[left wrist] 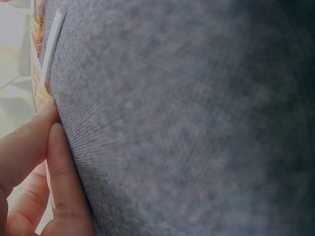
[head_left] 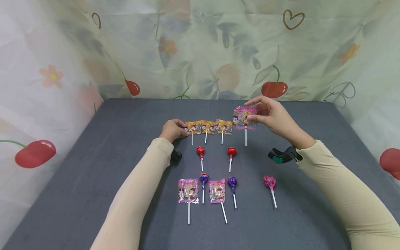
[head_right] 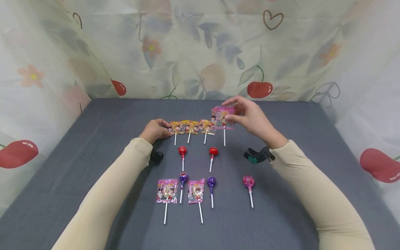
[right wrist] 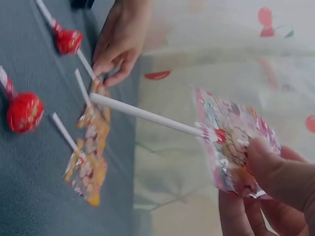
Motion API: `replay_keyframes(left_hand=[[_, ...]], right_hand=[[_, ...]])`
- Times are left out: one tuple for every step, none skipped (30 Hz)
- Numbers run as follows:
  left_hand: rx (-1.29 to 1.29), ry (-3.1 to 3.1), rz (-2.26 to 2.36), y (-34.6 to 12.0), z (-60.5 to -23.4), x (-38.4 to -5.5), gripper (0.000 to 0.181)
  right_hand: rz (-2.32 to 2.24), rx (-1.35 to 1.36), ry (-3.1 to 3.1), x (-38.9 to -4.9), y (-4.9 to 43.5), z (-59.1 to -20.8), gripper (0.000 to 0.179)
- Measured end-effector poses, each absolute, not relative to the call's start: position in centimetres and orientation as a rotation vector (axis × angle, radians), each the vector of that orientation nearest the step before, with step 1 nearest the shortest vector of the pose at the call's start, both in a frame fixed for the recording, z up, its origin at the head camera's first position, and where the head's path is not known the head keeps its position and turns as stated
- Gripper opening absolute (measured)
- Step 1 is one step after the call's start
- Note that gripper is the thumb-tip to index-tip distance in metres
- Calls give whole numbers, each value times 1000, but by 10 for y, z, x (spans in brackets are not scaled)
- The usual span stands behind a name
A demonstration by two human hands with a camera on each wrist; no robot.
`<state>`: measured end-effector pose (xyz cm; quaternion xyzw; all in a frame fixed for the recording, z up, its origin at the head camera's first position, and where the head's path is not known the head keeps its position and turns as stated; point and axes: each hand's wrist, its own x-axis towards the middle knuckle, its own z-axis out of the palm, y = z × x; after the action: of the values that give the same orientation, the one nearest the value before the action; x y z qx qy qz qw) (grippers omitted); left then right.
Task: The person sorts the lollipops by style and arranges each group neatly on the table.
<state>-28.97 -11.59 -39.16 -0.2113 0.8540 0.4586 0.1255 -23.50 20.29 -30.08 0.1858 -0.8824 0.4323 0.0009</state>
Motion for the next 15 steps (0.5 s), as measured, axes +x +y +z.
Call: replay_keyframes(left_hand=[[-615,2485,1340,-116,-391,-289,34],[-614,2484,1345,-116,-391,-289,34],[-612,2480,1354,-116,-391,-288,33],[-599,2493,1345,-116,-390,-287,33],[-581,2512,1329,-117,-390,-286,33],[-563,2528,1318,-117,-389,-285,33],[-545,2545,1306,-117,-389,-284,32],[-528,2563,1290,-118,-388,-283,32],[-511,2580,1275,-118,-388,-282,32],[-497,2595,1261,-119,-388,-282,32],[-491,2601,1256,-119,-387,-281,32],[-490,2598,1262,-119,-387,-281,32],[-491,2596,1264,-119,-387,-280,32],[-492,2597,1263,-119,-387,-280,32],[-497,2591,1270,-119,-387,-280,32]], right_hand=[[1363,552,-2780,-240,202,-302,36],[1373,528,-2786,-246,200,-304,36],[1383,506,-2792,-251,199,-306,36],[1395,491,-2794,-256,198,-309,36],[1398,478,-2797,-260,197,-312,36],[1405,466,-2800,-265,196,-315,36],[1414,457,-2803,-269,195,-318,36],[1419,448,-2806,-273,194,-322,36],[1423,438,-2813,-277,194,-325,36],[1435,431,-2819,-281,193,-329,35],[1448,421,-2830,-285,193,-332,36],[1464,406,-2839,-288,192,-336,36],[1478,394,-2849,-291,192,-339,36],[1488,376,-2861,-294,191,-343,36],[1497,353,-2875,-298,191,-347,36]])
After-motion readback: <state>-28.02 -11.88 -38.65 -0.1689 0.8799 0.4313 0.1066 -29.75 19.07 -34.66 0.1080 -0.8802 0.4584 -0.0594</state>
